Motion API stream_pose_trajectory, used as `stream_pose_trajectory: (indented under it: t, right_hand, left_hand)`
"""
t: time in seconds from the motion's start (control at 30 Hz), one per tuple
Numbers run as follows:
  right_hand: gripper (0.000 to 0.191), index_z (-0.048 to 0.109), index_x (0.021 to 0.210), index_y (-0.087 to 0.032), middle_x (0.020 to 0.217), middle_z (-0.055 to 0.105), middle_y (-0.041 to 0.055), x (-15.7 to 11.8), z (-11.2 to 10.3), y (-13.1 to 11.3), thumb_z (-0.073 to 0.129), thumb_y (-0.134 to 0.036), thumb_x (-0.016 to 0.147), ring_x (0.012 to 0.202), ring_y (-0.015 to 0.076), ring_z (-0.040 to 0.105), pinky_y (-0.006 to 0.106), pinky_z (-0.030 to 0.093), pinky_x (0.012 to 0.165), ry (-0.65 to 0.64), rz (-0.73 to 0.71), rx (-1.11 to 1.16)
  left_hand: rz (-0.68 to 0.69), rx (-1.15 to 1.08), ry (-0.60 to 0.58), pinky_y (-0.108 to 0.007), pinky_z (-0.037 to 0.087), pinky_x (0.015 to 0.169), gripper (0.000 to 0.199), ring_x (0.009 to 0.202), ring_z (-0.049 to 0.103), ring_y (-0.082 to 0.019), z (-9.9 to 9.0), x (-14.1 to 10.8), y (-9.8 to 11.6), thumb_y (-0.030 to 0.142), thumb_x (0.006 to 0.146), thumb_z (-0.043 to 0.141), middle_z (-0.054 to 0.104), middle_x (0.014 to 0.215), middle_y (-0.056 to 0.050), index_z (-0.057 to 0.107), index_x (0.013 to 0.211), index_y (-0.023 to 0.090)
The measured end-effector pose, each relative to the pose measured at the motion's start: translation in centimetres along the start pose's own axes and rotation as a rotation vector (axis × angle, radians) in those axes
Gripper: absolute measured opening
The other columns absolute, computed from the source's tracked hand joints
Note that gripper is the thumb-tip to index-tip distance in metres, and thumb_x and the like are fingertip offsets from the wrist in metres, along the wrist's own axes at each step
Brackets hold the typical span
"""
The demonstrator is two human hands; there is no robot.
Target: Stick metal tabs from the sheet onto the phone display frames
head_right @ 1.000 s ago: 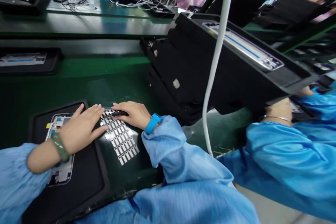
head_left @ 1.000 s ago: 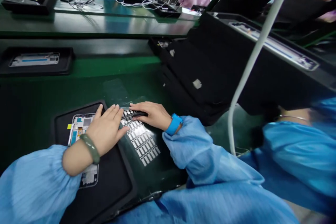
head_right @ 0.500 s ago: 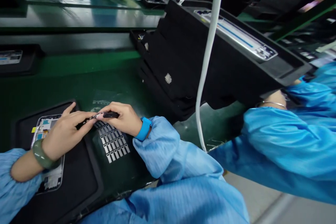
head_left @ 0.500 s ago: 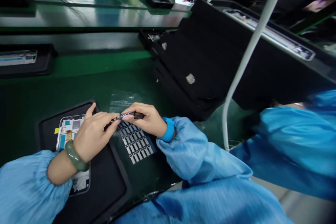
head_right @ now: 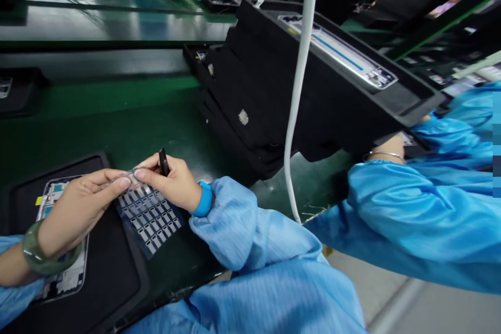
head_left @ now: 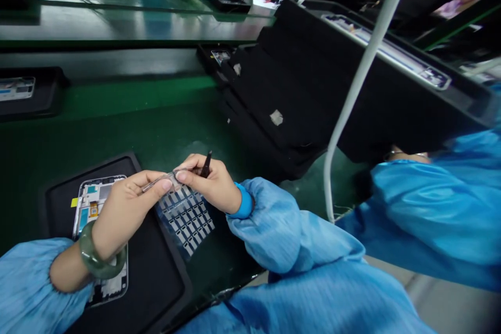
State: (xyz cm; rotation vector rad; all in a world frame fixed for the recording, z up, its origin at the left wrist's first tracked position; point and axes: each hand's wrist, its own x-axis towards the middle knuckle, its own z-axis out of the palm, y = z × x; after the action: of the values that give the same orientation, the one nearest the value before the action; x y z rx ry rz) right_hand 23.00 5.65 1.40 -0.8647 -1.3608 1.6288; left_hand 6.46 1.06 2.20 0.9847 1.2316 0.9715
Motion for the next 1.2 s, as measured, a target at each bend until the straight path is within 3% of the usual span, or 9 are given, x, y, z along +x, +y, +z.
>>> stream_pose_trajectory:
  t: [0.23, 0.43, 0.57, 0.67, 0.77, 0.93, 1.07, 1.2]
  right_hand:
    - [0.018, 0.069, 0.080, -0.016, 0.073, 0.065, -0.0003, 0.1, -0.6, 0.1, 0.074, -0.030, 0.070, 0.068, 0.0100, 0.060, 0.024, 0.048, 0.066, -0.054, 0.022, 0.005]
    - [0.021, 0.068, 0.076, -0.016, 0.075, 0.067, -0.0005, 0.1, -0.7, -0.2, 0.077, -0.032, 0.065, 0.068, 0.0097, 0.059, 0.024, 0.047, 0.067, 0.060, 0.065, 0.059]
    - [0.025, 0.067, 0.073, -0.015, 0.065, 0.061, -0.0021, 0.1, -0.7, -0.4, 0.077, -0.037, 0.065, 0.058, 0.0077, 0.052, 0.022, 0.044, 0.058, 0.089, 0.116, 0.017]
    - [0.026, 0.067, 0.074, -0.014, 0.063, 0.060, -0.0029, 0.0, -0.7, -0.3, 0.077, -0.036, 0.065, 0.055, 0.0067, 0.050, 0.021, 0.042, 0.054, 0.064, 0.140, 0.043]
    - [0.023, 0.067, 0.079, -0.015, 0.071, 0.064, -0.0011, -0.1, -0.7, -0.2, 0.076, -0.033, 0.068, 0.063, 0.0085, 0.057, 0.022, 0.046, 0.061, 0.007, 0.103, 0.107]
    - [0.018, 0.066, 0.083, -0.016, 0.073, 0.064, -0.0016, -0.2, -1.0, -0.1, 0.074, -0.028, 0.071, 0.064, 0.0067, 0.057, 0.020, 0.045, 0.060, -0.072, 0.102, 0.169]
    - [0.023, 0.067, 0.089, -0.015, 0.071, 0.062, -0.0012, -0.3, -1.2, 0.0, 0.071, -0.032, 0.074, 0.058, 0.0063, 0.053, 0.020, 0.042, 0.053, -0.117, 0.130, 0.093]
    - [0.030, 0.068, 0.097, -0.016, 0.077, 0.060, 0.0002, -0.2, -2.4, -0.8, 0.070, -0.035, 0.074, 0.062, 0.0079, 0.052, 0.022, 0.043, 0.056, -0.147, -0.035, -0.119]
  left_hand:
    - [-0.146, -0.142, 0.055, -0.027, 0.047, 0.087, 0.027, 0.088, 0.063, -0.015, 0.5, -0.1, 0.9, 0.035, 0.067, 0.076, 0.071, 0.091, -0.003, 0.068, 0.086, 0.018]
    - [-0.183, -0.180, -0.021, -0.030, 0.047, 0.088, 0.035, 0.092, 0.062, -0.017, 0.4, -0.2, 1.1, 0.039, 0.069, 0.074, 0.071, 0.095, -0.004, 0.069, 0.096, 0.018]
    - [-0.164, -0.100, 0.003, -0.034, 0.047, 0.089, 0.034, 0.090, 0.063, -0.019, 0.1, -0.3, 0.7, 0.044, 0.072, 0.070, 0.072, 0.093, -0.006, 0.071, 0.092, 0.017]
    - [-0.160, -0.119, 0.033, -0.033, 0.047, 0.091, 0.030, 0.091, 0.063, -0.019, 0.1, -0.4, 0.8, 0.041, 0.071, 0.072, 0.072, 0.093, -0.005, 0.072, 0.089, 0.018]
    - [-0.165, -0.196, 0.035, -0.030, 0.048, 0.090, 0.025, 0.090, 0.064, -0.017, 0.4, -0.5, 1.2, 0.037, 0.068, 0.075, 0.073, 0.091, -0.004, 0.072, 0.084, 0.018]
    - [-0.154, -0.290, -0.033, -0.027, 0.049, 0.089, 0.020, 0.093, 0.064, -0.015, 0.5, -0.6, 1.6, 0.029, 0.072, 0.073, 0.072, 0.095, -0.004, 0.072, 0.089, 0.020]
    - [-0.154, -0.289, -0.074, -0.026, 0.049, 0.089, 0.020, 0.096, 0.064, -0.016, 0.3, -0.7, 1.5, 0.028, 0.074, 0.071, 0.072, 0.098, -0.004, 0.071, 0.092, 0.020]
    - [-0.122, -0.216, -0.021, -0.029, 0.051, 0.088, 0.025, 0.092, 0.066, -0.017, 0.5, -0.6, 1.5, 0.032, 0.071, 0.073, 0.072, 0.096, -0.004, 0.070, 0.092, 0.019]
